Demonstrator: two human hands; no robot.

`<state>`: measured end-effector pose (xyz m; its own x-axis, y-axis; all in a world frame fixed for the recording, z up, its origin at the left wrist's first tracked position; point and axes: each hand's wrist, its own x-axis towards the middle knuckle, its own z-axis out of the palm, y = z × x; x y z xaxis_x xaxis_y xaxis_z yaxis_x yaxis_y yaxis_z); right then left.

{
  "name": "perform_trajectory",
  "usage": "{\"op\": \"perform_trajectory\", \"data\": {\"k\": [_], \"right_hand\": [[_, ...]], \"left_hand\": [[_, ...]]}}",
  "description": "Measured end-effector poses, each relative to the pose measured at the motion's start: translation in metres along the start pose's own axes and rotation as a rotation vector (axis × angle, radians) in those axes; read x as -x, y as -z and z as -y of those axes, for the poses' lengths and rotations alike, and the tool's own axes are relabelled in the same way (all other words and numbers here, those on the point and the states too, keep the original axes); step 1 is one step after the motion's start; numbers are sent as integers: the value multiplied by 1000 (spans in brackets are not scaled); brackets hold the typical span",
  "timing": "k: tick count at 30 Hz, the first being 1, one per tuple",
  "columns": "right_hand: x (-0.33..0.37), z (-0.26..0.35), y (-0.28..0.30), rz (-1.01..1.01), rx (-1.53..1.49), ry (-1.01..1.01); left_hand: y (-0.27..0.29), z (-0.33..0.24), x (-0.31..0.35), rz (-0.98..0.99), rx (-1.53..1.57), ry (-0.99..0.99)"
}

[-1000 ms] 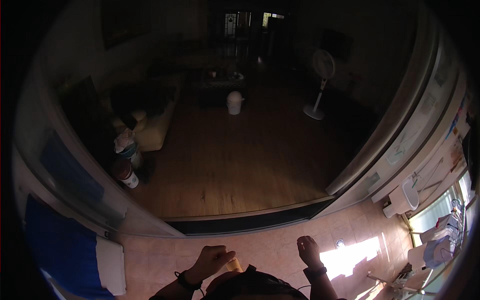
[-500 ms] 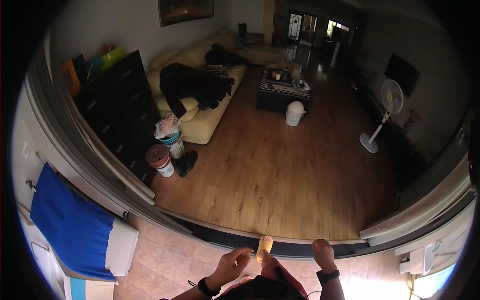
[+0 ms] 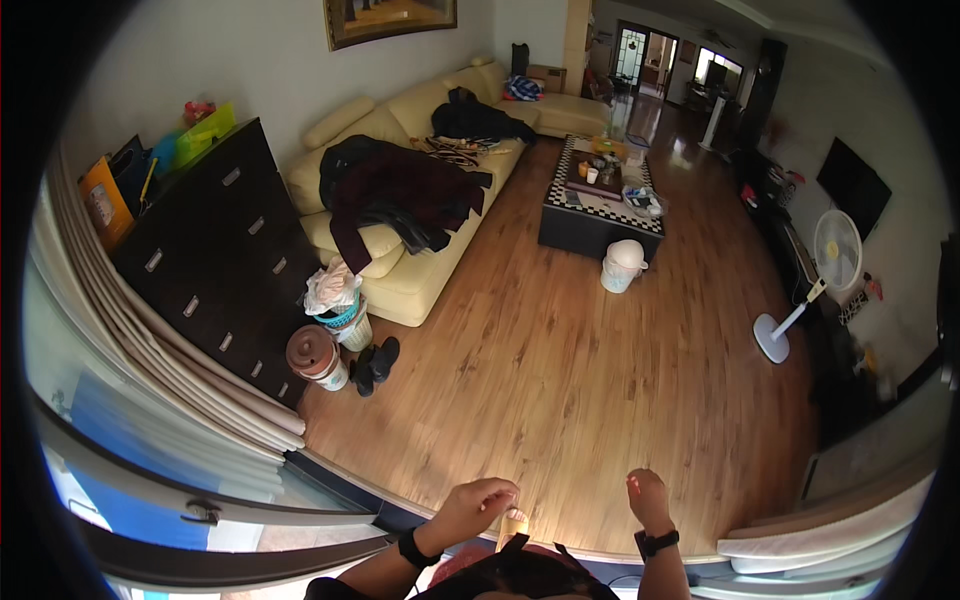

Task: The person places garments onto hangers one at a time and uses a long pole to lift and hang them on a high rack on a balcony.

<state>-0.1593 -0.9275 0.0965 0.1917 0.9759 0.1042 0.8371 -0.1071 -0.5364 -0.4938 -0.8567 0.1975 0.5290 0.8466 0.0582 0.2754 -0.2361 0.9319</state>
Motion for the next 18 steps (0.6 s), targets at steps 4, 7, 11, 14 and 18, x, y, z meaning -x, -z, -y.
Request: {"op": "perform_trajectory", "data": {"k": [4, 7, 11, 14, 18], "right_hand": [[-98, 23, 1, -16, 24, 181], [-159, 31, -20, -1, -26, 233], [-237, 40, -48, 50, -29, 268], [-300, 42, -70, 29, -10, 261], [-378, 50, -97, 52, -48, 121]], "left_hand": [[31, 19, -55, -91, -39, 63], [64, 40, -89, -145, -57, 146], [129, 83, -139, -282, -73, 150], [194, 112, -187, -350, -87, 185], [263, 154, -273, -402, -95, 192]]}}
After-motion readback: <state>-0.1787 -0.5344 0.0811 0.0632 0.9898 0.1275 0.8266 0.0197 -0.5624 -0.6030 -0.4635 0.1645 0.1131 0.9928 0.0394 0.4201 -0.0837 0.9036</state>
